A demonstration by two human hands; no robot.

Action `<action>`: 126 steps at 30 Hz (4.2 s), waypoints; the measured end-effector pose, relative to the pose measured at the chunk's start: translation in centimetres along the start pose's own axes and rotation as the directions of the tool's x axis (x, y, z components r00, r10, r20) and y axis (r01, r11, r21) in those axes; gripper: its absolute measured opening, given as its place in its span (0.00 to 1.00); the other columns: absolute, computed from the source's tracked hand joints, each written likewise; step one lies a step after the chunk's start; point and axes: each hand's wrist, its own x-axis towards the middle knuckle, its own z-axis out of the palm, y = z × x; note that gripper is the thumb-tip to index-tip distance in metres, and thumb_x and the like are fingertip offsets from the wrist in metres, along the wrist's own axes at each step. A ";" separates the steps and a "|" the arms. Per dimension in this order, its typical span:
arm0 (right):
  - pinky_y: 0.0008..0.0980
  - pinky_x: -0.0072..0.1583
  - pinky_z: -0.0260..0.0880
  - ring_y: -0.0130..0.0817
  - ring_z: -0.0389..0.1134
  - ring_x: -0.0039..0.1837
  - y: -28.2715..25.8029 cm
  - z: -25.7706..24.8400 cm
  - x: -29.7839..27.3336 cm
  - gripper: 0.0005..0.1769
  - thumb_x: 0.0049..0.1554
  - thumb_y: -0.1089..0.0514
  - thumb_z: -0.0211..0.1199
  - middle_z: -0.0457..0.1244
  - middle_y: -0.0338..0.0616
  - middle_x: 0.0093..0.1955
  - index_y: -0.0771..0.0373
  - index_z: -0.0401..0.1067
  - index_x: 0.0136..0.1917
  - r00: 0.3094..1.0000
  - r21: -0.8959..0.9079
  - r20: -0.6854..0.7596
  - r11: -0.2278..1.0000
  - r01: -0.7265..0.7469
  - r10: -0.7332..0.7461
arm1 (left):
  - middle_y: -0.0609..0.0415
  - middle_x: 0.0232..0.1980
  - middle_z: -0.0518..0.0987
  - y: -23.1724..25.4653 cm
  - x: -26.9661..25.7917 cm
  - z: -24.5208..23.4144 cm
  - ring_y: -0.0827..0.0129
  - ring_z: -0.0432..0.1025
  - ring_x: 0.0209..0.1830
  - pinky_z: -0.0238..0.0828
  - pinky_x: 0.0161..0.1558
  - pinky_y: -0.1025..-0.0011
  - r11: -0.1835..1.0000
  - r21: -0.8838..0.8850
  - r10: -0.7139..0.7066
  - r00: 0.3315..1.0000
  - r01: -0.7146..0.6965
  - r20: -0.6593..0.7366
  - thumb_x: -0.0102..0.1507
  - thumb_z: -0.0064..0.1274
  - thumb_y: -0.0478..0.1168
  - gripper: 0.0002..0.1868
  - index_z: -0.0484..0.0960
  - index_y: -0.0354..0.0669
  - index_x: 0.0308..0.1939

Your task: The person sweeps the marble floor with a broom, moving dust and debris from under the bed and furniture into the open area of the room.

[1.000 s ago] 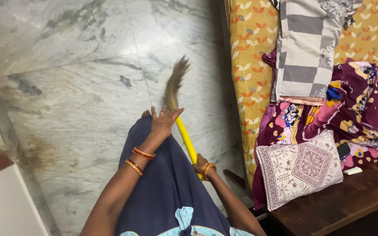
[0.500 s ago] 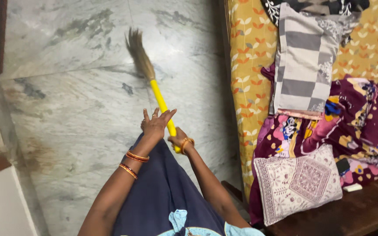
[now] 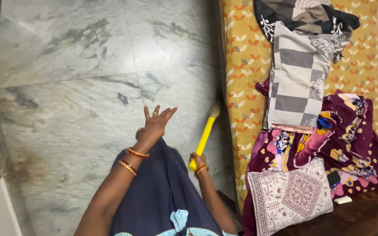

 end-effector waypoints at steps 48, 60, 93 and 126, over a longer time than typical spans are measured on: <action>0.39 0.31 0.67 0.38 0.65 0.28 -28.8 4.3 22.4 0.08 0.52 0.63 0.64 0.63 0.46 0.27 0.71 0.69 0.40 0.935 -0.484 0.342 0.870 0.090 0.094 | 0.70 0.83 0.51 4.9 21.1 -9.9 0.57 0.44 0.83 0.23 0.73 0.29 0.944 -0.043 -0.327 0.944 0.328 0.037 0.60 0.45 0.23 0.56 0.38 0.80 0.80; 0.38 0.30 0.68 0.34 0.65 0.28 -35.0 13.2 26.1 0.22 0.54 0.62 0.62 0.61 0.46 0.32 0.63 0.57 0.59 0.906 -0.722 0.395 0.662 0.203 0.153 | 0.72 0.83 0.47 -0.9 24.4 -15.9 0.59 0.40 0.83 0.18 0.75 0.34 0.906 -0.117 -0.391 0.909 0.407 0.144 0.58 0.43 0.20 0.57 0.37 0.78 0.79; 0.40 0.31 0.71 0.38 0.67 0.28 -51.4 20.0 36.8 0.15 0.51 0.65 0.66 0.64 0.49 0.30 0.80 0.68 0.46 0.872 -0.749 0.450 0.614 0.251 0.193 | 0.67 0.80 0.59 -3.6 34.8 -20.6 0.54 0.48 0.82 0.21 0.73 0.30 0.763 -0.304 -0.627 0.768 0.571 -0.132 0.61 0.40 0.25 0.49 0.48 0.75 0.80; 0.56 0.54 0.71 0.64 0.71 0.52 -54.2 13.7 34.9 0.25 0.64 0.45 0.51 0.68 0.66 0.51 0.62 0.57 0.66 0.390 0.157 0.674 -0.637 0.754 0.627 | 0.65 0.80 0.61 4.8 27.8 -11.7 0.52 0.49 0.83 0.24 0.73 0.29 0.155 -0.733 -0.966 0.258 0.663 0.029 0.67 0.50 0.59 0.37 0.52 0.75 0.78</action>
